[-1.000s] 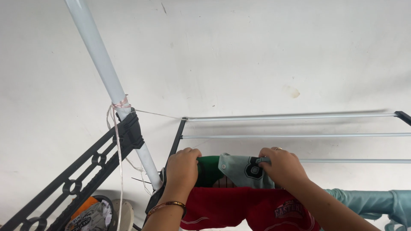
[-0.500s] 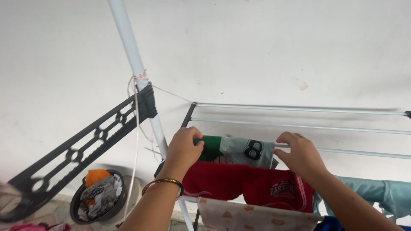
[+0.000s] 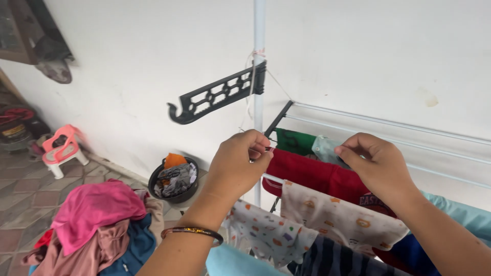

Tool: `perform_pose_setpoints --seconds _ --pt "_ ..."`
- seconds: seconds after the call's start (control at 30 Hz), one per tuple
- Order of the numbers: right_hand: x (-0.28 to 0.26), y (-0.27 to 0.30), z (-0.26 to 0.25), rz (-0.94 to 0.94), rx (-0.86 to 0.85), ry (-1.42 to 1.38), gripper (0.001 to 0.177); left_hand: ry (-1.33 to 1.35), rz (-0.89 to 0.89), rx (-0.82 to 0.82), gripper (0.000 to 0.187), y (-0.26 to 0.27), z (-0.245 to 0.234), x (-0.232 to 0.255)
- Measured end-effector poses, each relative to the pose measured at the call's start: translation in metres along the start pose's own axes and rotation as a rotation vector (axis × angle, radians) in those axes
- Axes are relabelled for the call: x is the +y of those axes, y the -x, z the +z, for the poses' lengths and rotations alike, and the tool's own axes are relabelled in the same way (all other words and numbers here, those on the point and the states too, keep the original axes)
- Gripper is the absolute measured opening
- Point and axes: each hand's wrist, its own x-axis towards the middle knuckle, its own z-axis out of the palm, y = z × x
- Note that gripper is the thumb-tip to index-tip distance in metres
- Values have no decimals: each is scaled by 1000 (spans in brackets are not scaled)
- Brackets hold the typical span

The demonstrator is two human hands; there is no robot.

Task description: The person takes wet clothes from a black basin and hangs them one by one on a metal drying rack. Items include underwear, shorts, and shirts. The person spreads each item across the rack bars to avoid overlap.

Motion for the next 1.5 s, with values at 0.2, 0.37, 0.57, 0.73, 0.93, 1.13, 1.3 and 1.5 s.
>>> perform_pose_setpoints --seconds 0.2,0.37,0.57,0.73,0.93,1.13,1.3,1.5 --pt "-46 32 34 -62 -101 -179 13 -18 -157 20 20 39 -58 -5" --pt "-99 59 73 -32 -190 -256 14 81 -218 119 23 58 -124 -47" --pt "-162 89 164 -48 -229 -286 13 46 -298 169 19 80 -228 -131" --pt "-201 110 273 -82 -330 -603 12 -146 -527 -103 26 115 -320 -175" --pt "-226 120 353 125 -244 -802 16 -2 -502 19 31 101 -355 -264" --pt "-200 75 413 294 -144 -812 13 174 -545 8 30 67 -319 -354" --pt "-149 7 478 459 -74 -810 12 223 -617 9 27 29 -283 -433" --pt "-60 -98 603 643 -42 -811 14 262 -723 -4 25 -63 -254 -527"
